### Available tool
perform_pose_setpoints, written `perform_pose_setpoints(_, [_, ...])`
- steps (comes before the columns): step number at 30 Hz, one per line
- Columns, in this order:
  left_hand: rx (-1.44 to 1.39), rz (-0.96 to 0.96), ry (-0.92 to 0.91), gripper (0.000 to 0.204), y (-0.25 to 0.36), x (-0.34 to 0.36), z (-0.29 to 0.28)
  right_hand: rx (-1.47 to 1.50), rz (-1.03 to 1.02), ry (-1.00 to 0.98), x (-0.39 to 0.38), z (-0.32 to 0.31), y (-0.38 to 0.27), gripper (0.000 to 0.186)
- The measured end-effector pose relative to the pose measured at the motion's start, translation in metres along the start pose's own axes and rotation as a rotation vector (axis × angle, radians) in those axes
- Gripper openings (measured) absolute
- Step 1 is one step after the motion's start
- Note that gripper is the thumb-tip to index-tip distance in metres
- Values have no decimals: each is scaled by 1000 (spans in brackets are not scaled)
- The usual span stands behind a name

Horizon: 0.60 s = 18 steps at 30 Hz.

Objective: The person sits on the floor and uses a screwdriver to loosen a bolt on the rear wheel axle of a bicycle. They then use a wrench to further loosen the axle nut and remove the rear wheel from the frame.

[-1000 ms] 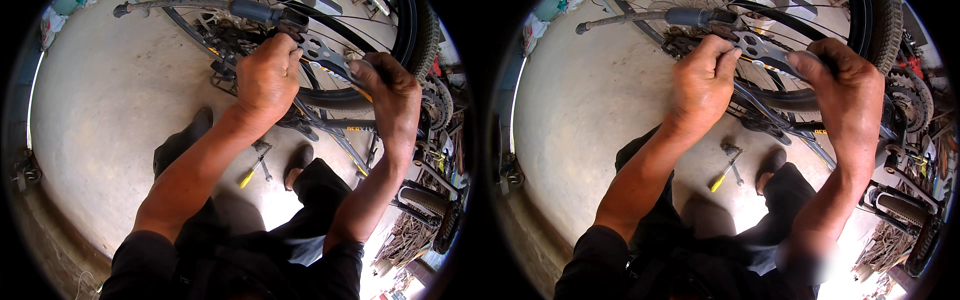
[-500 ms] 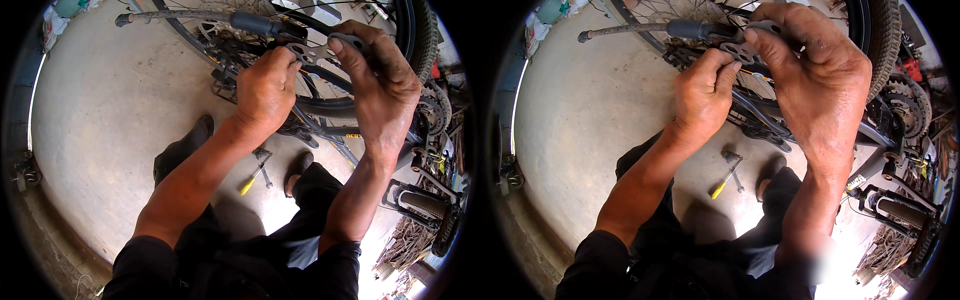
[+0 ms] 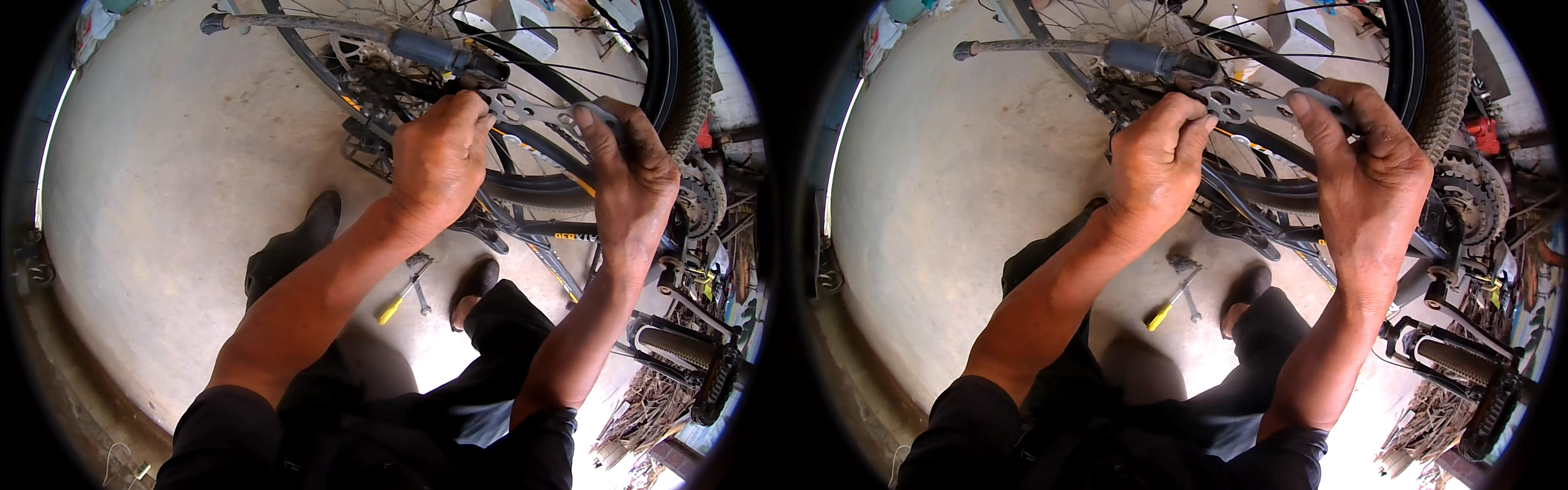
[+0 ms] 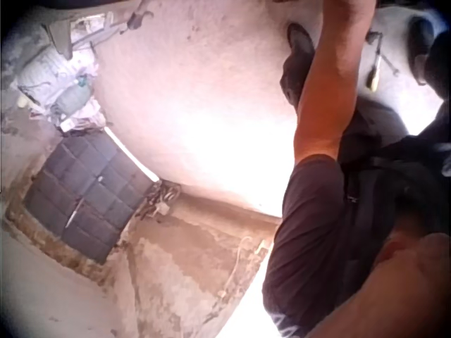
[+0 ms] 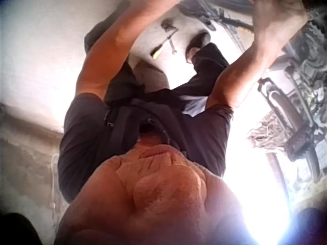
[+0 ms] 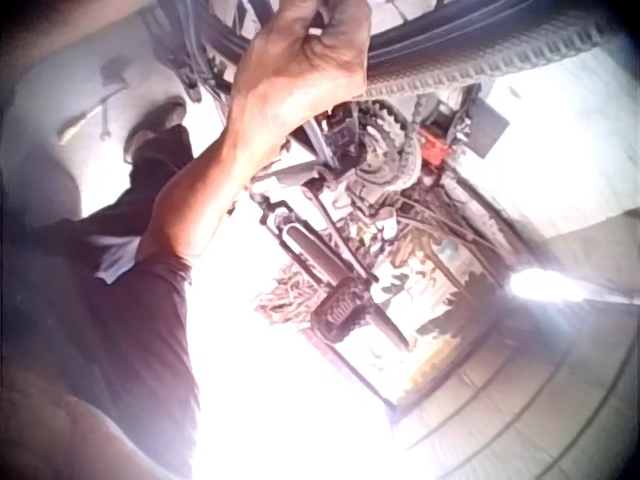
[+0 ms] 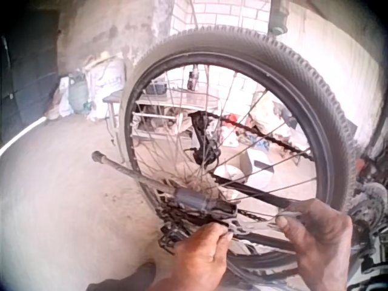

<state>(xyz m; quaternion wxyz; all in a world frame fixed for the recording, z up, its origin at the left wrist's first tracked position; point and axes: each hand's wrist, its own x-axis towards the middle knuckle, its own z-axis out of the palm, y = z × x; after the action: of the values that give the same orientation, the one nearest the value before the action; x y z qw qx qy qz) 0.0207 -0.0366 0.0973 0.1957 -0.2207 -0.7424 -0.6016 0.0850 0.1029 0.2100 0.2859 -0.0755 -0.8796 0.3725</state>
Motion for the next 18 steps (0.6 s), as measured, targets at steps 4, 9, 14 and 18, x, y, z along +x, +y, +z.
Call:
perform_pose_setpoints(4, [11,53,13,17,-3,1,2,4,71,-36,-8,-7,4,15])
perform_pose_setpoints(9, [-5,40,23,10,-1,0,4,-71,109,-91,-8,-16,12,18])
perform_pose_setpoints(14, [-45,41,46,11,-5,-4,7,-305,-1,-21,-6,-18,8,18])
perform_pose_setpoints(18, [-124,43,85,16,-6,-4,9,-224,-70,13,-5,-5,7,16])
